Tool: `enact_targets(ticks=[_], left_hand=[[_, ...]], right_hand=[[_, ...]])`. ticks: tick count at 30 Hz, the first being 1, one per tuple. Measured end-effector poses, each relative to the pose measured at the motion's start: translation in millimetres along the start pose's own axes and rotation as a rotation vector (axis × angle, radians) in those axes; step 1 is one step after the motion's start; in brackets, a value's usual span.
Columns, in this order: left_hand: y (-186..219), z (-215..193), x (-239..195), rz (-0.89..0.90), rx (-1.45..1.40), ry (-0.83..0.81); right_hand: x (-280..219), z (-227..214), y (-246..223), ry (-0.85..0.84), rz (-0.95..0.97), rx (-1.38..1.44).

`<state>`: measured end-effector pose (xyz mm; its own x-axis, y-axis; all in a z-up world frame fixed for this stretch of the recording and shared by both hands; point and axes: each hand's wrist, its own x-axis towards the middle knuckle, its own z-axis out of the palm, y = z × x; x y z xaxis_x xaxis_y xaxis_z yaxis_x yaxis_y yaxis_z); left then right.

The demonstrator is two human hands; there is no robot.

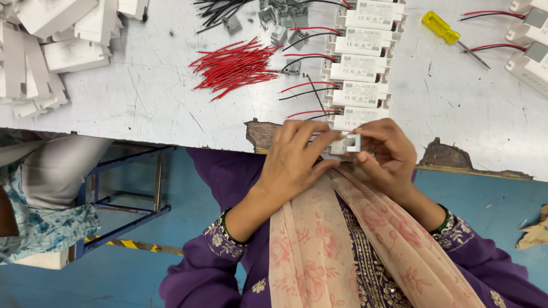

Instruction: The person connects wires to electronic drivers, uses a screwdriver to secure terminals, and snaps plastic covers onto the units by hand.

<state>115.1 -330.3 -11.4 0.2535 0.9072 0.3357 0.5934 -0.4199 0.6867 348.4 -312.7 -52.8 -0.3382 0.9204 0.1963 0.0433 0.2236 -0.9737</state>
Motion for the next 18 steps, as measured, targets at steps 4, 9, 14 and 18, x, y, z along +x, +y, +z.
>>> enact_targets(ticks=[4,9,14,18], left_hand=[[-19,20,-8,0.022,0.142,0.034],[-29,38,-2,-0.018,0.073,0.089],[-37,37,-2,-0.067,-0.006,0.126],[-41,35,-5,-0.093,0.029,0.147]], right_hand=[[9,0,7,-0.063,-0.018,-0.295],[33,-8,6,-0.05,0.029,-0.144],[38,-24,-11,-0.1,0.028,-0.247],[45,-25,-26,-0.249,-0.002,-0.642]])
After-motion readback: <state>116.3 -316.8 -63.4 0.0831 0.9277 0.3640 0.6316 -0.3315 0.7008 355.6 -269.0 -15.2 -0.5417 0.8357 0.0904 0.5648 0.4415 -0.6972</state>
